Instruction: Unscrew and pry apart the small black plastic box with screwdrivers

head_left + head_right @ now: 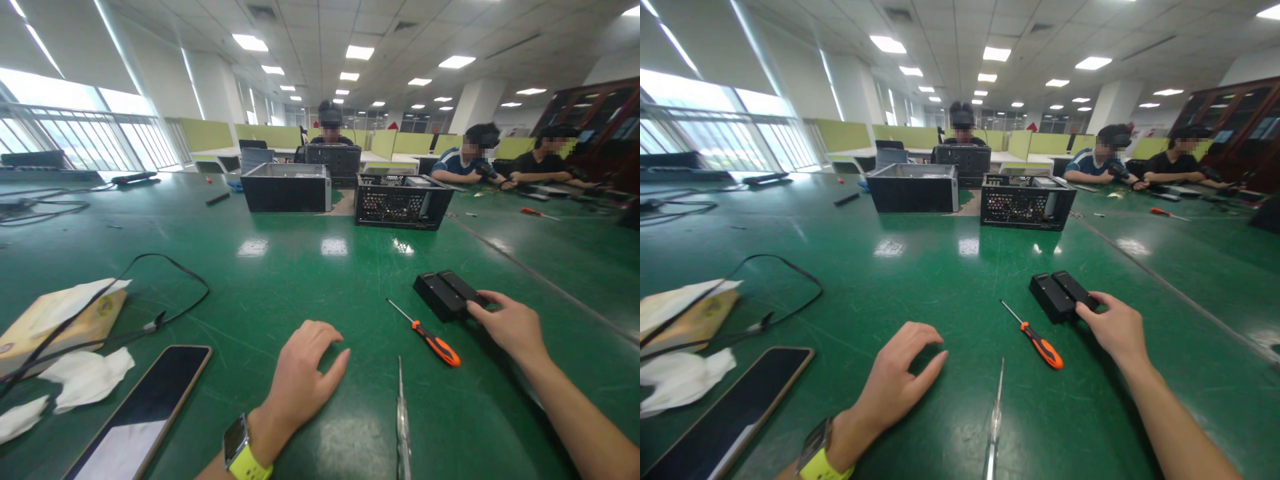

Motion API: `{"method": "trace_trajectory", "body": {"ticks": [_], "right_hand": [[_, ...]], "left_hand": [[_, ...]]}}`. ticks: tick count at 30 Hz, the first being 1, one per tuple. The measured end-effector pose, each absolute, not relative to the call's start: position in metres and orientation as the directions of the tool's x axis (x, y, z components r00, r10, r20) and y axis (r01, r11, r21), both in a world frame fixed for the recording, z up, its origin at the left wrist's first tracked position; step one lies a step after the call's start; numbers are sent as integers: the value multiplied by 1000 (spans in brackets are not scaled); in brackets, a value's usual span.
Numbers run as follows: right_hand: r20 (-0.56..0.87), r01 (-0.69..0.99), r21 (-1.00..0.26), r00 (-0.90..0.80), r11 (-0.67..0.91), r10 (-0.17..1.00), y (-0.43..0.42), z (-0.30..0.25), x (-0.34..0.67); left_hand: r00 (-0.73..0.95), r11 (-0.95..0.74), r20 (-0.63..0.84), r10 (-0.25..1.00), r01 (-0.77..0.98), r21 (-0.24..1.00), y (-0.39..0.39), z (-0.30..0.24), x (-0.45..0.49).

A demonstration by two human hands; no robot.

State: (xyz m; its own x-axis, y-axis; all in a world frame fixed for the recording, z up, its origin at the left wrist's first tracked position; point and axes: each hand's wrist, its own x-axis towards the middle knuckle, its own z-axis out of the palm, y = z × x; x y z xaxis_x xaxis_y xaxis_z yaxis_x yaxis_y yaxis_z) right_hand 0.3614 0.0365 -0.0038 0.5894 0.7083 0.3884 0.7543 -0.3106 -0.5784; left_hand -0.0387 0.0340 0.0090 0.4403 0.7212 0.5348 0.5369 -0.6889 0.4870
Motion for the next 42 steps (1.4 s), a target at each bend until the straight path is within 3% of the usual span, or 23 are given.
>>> {"method": "trace_trajectory", "body": {"ticks": [5, 8, 10, 12, 14, 17, 22, 27, 32, 35, 39, 42], "right_hand": [[538, 752, -604, 628, -262, 563, 24, 10, 353], [580, 771, -633, 530, -68, 619, 12, 19, 318], [565, 763, -638, 370, 106, 738, 5, 22, 282], [538, 708, -617, 62, 343, 841, 1, 22, 245], [512, 642, -592, -166, 486, 843, -1, 20, 219], [479, 624, -547, -313, 558, 820, 0, 15, 205], [453, 674, -491, -344, 553, 822, 4, 13, 217], [471, 795, -459, -160, 396, 868, 8, 19, 239], [175, 925, -368, -34, 97, 984, 5, 16, 270], [115, 865, -495, -27, 81, 993, 0, 18, 278], [266, 631, -765, 129, 128, 955, -5, 30, 275], [249, 562, -815, 119, 142, 961, -8, 37, 272]], "left_hand": [[425, -699, 563, 709, 528, 482, 32, 12, -38], [428, -699, 561, 708, 535, 474, 32, 12, -37], [434, -698, 554, 710, 540, 471, 32, 10, -38], [435, -696, 552, 711, 545, 467, 33, 8, -38], [438, -694, 548, 713, 554, 460, 34, 7, -40], [429, -684, 546, 720, 575, 449, 34, 6, -42], [468, -689, 509, 722, 556, 466, 35, 8, -41], [460, -653, 463, 757, 541, 530, 34, 10, -39], [454, -634, 443, 773, 515, 578, 33, 12, -39], [437, -610, 430, 790, 493, 620, 33, 14, -37], [417, -570, 399, 817, 475, 671, 32, 16, -34], [408, -567, 403, 819, 475, 673, 31, 16, -34]]}}
